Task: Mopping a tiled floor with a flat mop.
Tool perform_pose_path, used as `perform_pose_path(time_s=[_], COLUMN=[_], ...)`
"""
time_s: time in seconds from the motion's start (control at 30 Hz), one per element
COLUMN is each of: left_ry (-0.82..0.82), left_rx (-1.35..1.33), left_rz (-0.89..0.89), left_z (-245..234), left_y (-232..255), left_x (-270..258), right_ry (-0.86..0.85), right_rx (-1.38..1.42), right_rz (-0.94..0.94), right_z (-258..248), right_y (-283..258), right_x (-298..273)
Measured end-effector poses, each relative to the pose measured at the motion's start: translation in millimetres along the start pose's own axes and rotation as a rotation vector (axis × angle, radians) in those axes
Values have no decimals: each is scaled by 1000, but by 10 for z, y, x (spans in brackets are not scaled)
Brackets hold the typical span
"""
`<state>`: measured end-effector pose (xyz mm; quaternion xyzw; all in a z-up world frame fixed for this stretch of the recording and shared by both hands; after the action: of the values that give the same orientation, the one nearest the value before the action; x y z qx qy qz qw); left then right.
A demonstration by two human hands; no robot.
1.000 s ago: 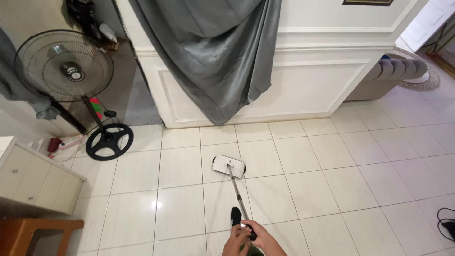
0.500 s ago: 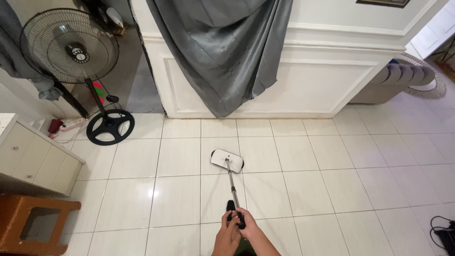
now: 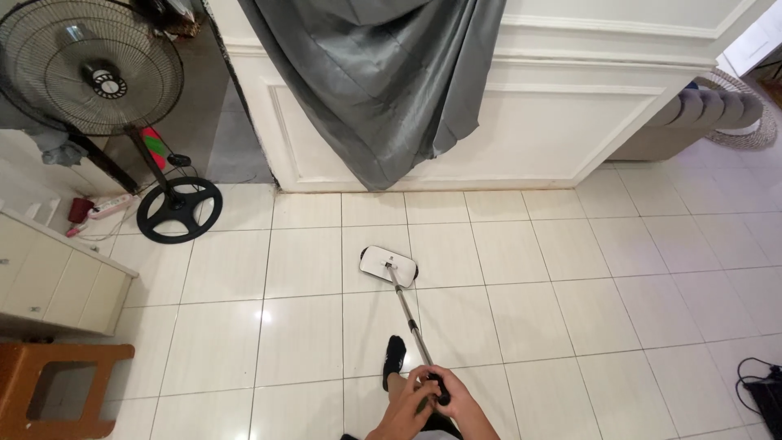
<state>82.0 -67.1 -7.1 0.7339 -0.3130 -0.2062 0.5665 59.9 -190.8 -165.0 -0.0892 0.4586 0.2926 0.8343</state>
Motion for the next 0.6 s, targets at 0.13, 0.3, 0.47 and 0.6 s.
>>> perform_pose_path(time_s=[0.13, 0.3, 0.47, 0.6], left_ry=[-60, -139, -111, -72], left_rx=[-123, 18, 99, 98], left_rz=[51, 21, 38, -6], left_z=[77, -98, -504, -736], left_y=[-248, -262, -214, -147], left_x=[271, 790, 1469, 1965], right_ry=[60, 66, -88, 156], right_rx=[-12, -167, -132, -474], right_rz=[-1, 29, 39, -84], right_z=[144, 295, 788, 1063], right_y=[-204, -702, -1361, -2016], right_x=[-80, 42, 365, 581])
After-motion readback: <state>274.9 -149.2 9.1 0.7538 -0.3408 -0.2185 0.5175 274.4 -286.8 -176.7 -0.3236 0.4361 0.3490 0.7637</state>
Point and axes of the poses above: each hand's wrist, its own x-axis towards the middle knuckle, its own z-axis out of the palm, y = z × x, the point moved 7 cm from there along x, towards the middle knuckle, and after that the axes turned 9 degrees about z, right-handed, at the moved point
